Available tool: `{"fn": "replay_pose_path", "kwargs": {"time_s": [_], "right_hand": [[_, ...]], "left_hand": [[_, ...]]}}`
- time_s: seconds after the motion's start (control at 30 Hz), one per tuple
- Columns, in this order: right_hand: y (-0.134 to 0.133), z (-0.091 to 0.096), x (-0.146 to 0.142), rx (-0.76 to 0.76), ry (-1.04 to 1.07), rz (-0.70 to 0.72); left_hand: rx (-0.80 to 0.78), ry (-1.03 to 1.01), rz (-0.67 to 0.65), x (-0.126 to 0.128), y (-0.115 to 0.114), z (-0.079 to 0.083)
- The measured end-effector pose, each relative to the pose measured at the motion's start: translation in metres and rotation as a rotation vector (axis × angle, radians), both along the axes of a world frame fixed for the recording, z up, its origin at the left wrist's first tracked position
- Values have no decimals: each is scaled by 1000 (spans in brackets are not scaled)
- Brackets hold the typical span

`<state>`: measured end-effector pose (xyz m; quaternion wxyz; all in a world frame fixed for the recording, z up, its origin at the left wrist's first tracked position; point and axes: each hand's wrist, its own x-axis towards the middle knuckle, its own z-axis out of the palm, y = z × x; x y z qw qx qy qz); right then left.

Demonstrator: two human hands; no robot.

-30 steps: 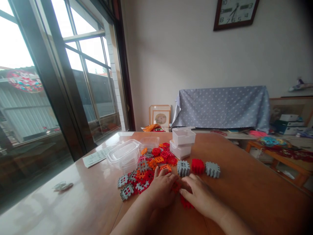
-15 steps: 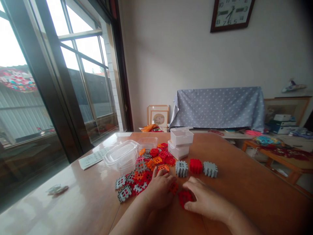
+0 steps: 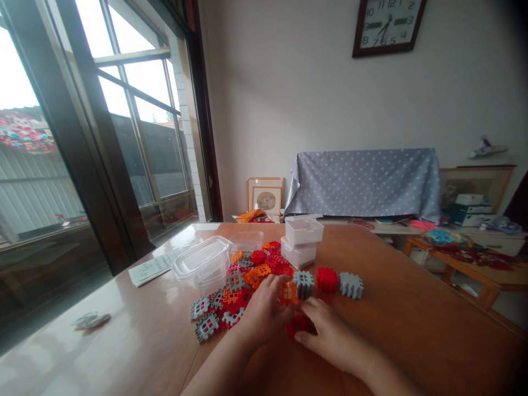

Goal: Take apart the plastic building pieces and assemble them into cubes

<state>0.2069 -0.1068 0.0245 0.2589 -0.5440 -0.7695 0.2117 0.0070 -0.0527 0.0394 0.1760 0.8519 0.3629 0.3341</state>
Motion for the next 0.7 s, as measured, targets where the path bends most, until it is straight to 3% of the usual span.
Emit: {"fn": "replay_pose_path", "kwargs": {"time_s": [0.13,0.3,0.5,0.6,0.7], "right_hand": [[6,0,2,81,277,-68],[6,8,2,-85,757,-200],[2,16,-5,-192,939,-170],[4,15,-2,-180,965,-179],[6,12,2,-164,965,-189]], "left_hand": [[30,-100,4,3,-2,-2],[54,-160,0,7,-9,-3],[5,-221,-79,15,-19,0],[-117,-334,-82,19,-19,-1],[-422,-553,-112,22,-15,-4]]}}
